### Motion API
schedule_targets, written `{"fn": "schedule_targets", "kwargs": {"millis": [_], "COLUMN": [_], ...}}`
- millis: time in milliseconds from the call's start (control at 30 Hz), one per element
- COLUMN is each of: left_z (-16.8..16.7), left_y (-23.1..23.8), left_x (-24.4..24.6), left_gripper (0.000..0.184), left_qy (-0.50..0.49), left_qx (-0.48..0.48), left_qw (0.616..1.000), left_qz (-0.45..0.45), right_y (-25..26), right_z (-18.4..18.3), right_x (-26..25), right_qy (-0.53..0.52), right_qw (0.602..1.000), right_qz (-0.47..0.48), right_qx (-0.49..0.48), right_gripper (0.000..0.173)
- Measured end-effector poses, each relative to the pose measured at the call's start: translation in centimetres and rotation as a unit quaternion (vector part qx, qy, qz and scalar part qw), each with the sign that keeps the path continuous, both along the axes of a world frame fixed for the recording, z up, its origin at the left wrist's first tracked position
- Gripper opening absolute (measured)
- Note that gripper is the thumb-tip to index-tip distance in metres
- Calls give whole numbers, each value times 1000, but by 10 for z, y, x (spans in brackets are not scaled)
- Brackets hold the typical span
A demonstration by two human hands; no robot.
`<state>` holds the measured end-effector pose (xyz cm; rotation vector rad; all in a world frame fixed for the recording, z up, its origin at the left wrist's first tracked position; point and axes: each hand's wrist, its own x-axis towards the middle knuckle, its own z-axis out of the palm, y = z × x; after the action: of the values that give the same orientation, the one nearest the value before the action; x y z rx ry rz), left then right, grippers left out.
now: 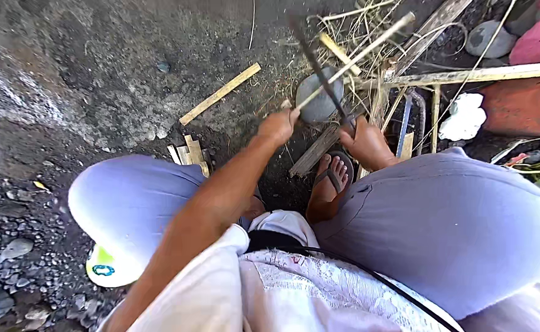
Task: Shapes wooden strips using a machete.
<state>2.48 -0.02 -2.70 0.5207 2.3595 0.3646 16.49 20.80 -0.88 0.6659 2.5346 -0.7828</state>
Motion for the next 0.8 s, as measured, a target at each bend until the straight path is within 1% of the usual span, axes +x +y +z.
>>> {"fn": "schedule_targets", "kwargs": {"millis": [33,67,133,200,233,267,300,333,400,467,533,600,667,700,767,800], "left_z": [-7,-6,5,24,30,32,29,22,1,-1,12,31,35,28,5,0], "left_y": [2,5,5,10,8,6,4,2,-1,1,2,5,1,0,-3,-1], "left_x": [-1,-5,1,-15,-13,-10,-8,-4,-2,-8,-9,-18,-8,-5,4,-1], "left_gripper": [68,69,68,65,64,62,60,61,66,69,68,66,64,64,69,70], "left_qy": [-15,-16,-6,46,68,89,97,73,-10,-24,6,68,109,107,24,-1], "left_qx": [-8,-18,-33,-6,14,29,37,27,0,-21,-33,-8,7,2,-22,-30], "left_qw": [1000,1000,999,999,998,996,995,997,1000,999,999,998,994,994,999,1000], "left_qz": [4,0,-5,5,9,10,4,-5,-8,-14,-16,-6,-13,-19,-6,-4], "right_y": [4,7,6,7,6,4,2,2,6,12,10,6,2,1,2,7], "right_z": [0,0,6,17,20,19,15,11,1,1,8,20,16,8,-3,-4], "right_x": [-6,-9,1,-6,-2,3,5,6,-2,-10,-4,-6,5,5,0,-10], "right_qy": [-15,-19,-12,55,90,112,112,76,-4,-21,2,65,110,94,4,-16], "right_qw": [1000,1000,1000,998,996,993,993,997,1000,999,1000,998,994,995,1000,999], "right_qz": [7,8,3,-1,-1,-3,-6,-7,7,12,-3,-11,-7,-8,-9,-6], "right_qx": [-4,-8,-8,9,21,30,32,19,-5,-24,-27,5,28,24,-16,-31], "right_gripper": [49,49,49,53,55,55,56,55,50,47,48,52,54,54,49,48]}}
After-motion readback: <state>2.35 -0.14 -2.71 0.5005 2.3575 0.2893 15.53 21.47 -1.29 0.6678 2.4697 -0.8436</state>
